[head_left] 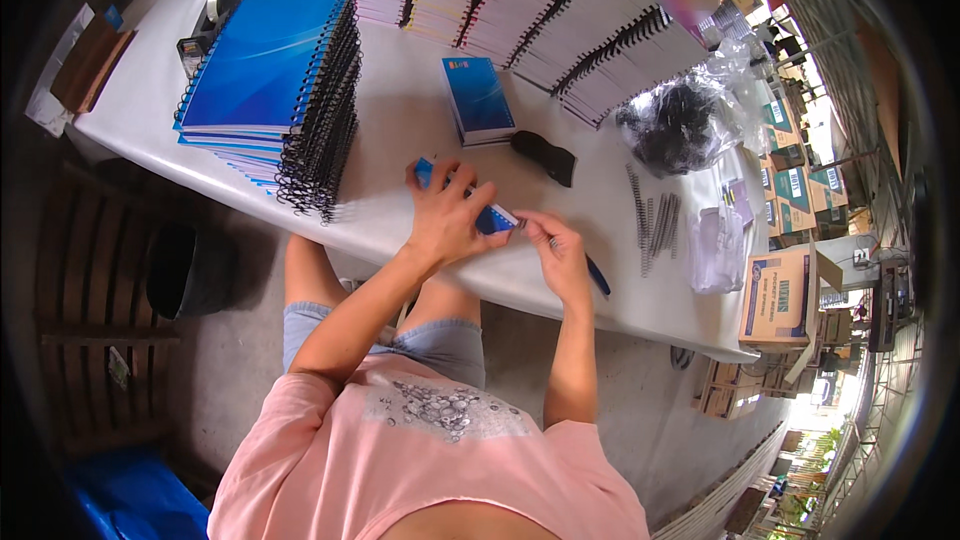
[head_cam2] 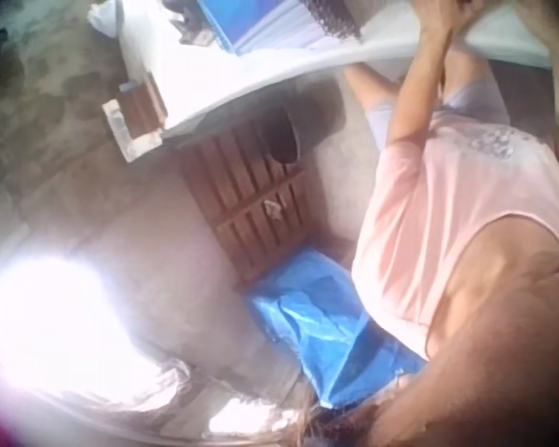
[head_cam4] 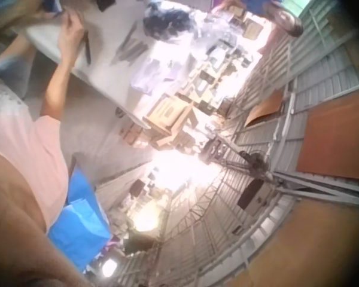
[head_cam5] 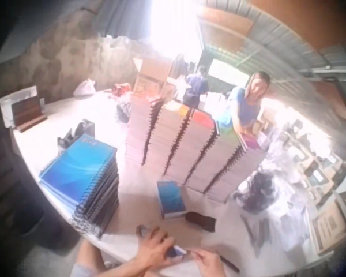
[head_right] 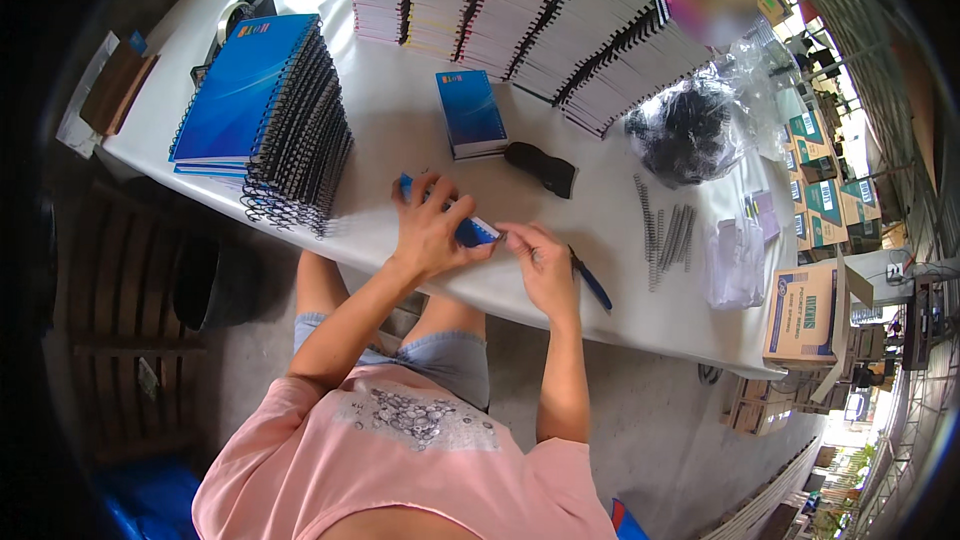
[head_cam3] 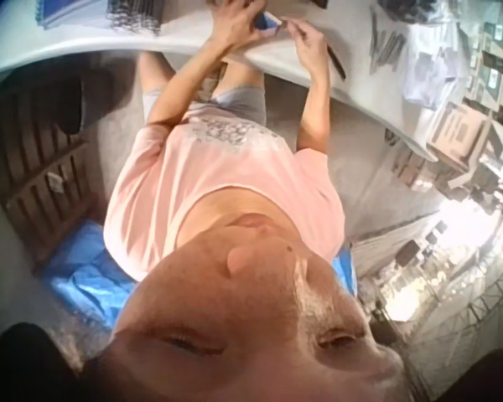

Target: The person manually threads spiral bindings into pre-punched notebook pages and covers, using pliers to trim and crimp the ends of the wire. They process several notebooks, checking the alignment of the pages and the fit of the spiral before stacking the completed items on the table.

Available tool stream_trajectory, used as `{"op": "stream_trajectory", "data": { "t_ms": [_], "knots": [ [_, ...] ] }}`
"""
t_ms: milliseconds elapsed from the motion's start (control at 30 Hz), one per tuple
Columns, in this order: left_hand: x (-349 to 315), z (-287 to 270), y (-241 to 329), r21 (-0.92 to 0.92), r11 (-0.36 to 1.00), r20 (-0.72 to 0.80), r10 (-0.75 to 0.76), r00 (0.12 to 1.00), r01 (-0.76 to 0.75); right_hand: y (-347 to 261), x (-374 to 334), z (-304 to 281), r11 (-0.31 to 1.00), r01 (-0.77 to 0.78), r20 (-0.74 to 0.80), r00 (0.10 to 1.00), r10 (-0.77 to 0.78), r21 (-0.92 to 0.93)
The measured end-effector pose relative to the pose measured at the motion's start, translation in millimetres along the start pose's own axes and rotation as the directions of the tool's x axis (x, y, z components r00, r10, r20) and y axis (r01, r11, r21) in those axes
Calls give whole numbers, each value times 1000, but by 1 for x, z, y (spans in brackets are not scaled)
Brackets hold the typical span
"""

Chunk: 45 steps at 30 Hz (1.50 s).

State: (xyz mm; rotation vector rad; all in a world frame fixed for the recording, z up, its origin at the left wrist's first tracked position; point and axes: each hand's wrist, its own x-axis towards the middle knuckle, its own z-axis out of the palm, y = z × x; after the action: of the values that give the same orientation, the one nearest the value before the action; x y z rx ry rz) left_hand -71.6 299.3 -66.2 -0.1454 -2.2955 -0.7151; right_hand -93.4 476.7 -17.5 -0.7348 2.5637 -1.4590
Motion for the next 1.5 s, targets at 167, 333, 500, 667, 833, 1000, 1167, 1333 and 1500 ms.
{"op": "stream_trajectory", "data": {
  "t_ms": [167,333,500,667,833,1000,1167,1333,1500],
  "knots": [
    [-1,1,-3,29,999,35,24,999,-25,1,6,-5,970,-186,218,964,149,159],
    [2,-5,-5,93,995,124,31,992,-43,-13,8,-8,913,-259,225,955,193,315],
    [2,-10,-7,113,992,183,26,983,-48,-3,3,-6,987,148,29,989,-147,-59],
    [3,-13,-9,100,991,169,69,983,-87,4,20,-14,914,-362,353,892,284,180],
    [4,-19,-13,1,997,138,71,988,-72,58,73,-37,797,139,-34,980,-196,-588],
    [6,-20,-13,-45,998,129,55,990,-49,81,83,-43,951,173,-29,982,-187,-256],
    [0,-20,-20,-108,994,183,50,982,-30,41,22,-10,830,75,142,973,-183,553],
    [2,-21,-18,-156,987,254,62,965,-22,21,10,9,857,268,61,943,-326,441],
    [8,-15,-19,-171,985,227,55,972,-15,33,4,0,859,439,-88,898,-432,263]
  ]
}}
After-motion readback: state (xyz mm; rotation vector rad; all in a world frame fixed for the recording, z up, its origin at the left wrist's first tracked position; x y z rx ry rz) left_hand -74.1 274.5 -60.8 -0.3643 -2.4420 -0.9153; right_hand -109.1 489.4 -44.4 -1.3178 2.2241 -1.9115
